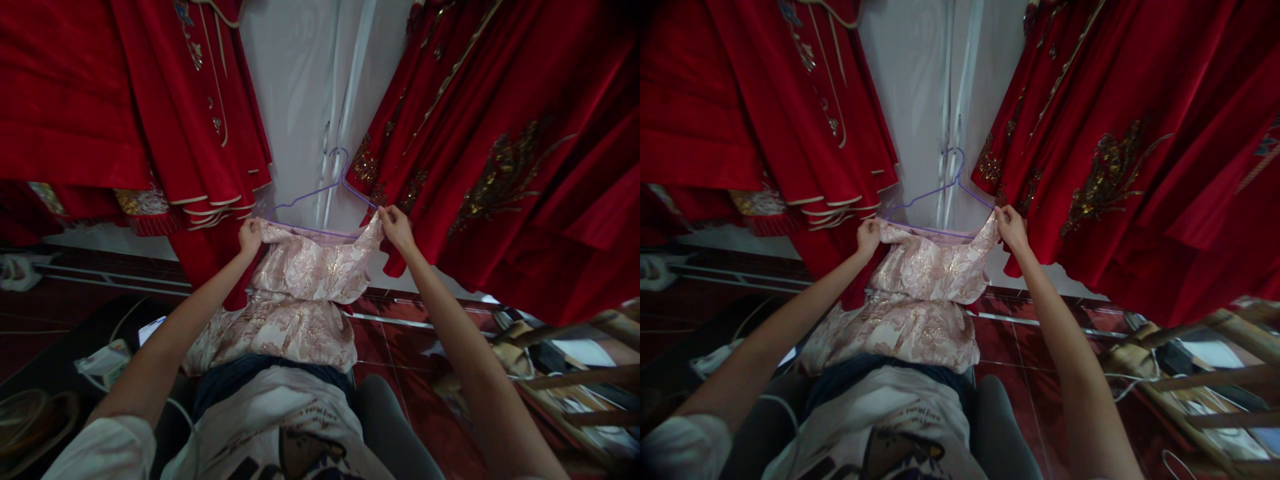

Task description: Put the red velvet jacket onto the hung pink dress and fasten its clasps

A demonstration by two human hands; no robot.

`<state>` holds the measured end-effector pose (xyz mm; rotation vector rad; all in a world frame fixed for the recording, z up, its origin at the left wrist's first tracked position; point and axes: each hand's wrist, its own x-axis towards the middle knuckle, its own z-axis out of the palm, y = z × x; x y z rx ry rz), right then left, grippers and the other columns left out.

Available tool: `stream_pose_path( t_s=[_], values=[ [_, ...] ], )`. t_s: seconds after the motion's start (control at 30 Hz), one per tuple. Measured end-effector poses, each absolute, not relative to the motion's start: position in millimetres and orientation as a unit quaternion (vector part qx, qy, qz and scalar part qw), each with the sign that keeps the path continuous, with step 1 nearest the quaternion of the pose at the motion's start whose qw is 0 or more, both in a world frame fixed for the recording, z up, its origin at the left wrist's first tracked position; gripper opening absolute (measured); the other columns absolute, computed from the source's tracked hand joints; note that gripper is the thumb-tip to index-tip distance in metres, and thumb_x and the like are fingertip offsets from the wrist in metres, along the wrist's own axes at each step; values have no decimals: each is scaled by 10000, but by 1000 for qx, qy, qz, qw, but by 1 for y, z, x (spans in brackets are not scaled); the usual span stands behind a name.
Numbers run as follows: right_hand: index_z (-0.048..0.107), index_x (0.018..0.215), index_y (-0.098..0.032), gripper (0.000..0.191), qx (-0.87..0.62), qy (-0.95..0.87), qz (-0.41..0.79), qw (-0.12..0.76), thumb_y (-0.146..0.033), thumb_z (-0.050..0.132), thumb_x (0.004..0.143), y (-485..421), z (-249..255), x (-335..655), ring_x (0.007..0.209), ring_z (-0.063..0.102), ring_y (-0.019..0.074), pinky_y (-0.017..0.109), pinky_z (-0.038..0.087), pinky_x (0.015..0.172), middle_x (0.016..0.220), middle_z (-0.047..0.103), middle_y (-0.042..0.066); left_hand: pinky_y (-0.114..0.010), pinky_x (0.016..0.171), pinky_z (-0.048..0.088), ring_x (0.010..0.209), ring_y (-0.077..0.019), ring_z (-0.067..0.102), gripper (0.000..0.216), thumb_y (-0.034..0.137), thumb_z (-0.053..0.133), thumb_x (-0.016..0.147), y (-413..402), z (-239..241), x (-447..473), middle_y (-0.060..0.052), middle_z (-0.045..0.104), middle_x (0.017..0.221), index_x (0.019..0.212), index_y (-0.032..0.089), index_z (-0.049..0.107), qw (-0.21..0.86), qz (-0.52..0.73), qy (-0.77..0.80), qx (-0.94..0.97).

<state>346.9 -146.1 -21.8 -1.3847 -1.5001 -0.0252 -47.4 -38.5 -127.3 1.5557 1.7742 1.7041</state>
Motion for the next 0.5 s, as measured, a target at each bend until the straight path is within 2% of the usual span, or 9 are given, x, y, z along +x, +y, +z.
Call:
stream_pose_path(
  t_s=[0.2, 0.33, 0.43, 0.5],
  values=[
    [526, 733, -209, 490, -575, -632, -27, 519, -678, 444, 849, -140, -27, 353, 601, 473, 143, 256, 369, 608, 644, 544, -7, -301, 836, 494, 847, -187, 646, 282, 372, 461, 906, -37, -121, -50, -63, 702, 872, 876, 163, 646, 108, 644, 519, 551],
    [521, 710, -213, 499, -557, -643, 16, 525, -695, 467, 827, -134, -28, 355, 615, 471, 144, 256, 368, 595, 639, 518, -14, -288, 804, 511, 829, -178, 658, 344, 444, 509, 881, -32, -89, -42, -72, 723, 893, 894, 152, 692, 138, 670, 444, 579],
    [493, 688, -216, 506, -541, -649, 52, 532, -706, 473, 815, -132, -28, 352, 606, 451, 136, 257, 364, 590, 627, 484, -23, -299, 830, 515, 883, -197, 668, 410, 514, 610, 811, -33, -49, -30, -92, 740, 964, 939, 145, 736, 193, 627, 394, 644],
    [476, 689, -220, 506, -537, -646, 65, 539, -711, 473, 810, -133, -28, 349, 596, 439, 133, 259, 360, 585, 621, 467, -27, -301, 827, 515, 898, -214, 666, 489, 569, 690, 725, -36, -23, -24, -90, 746, 972, 962, 145, 753, 226, 547, 365, 719]
  ],
)
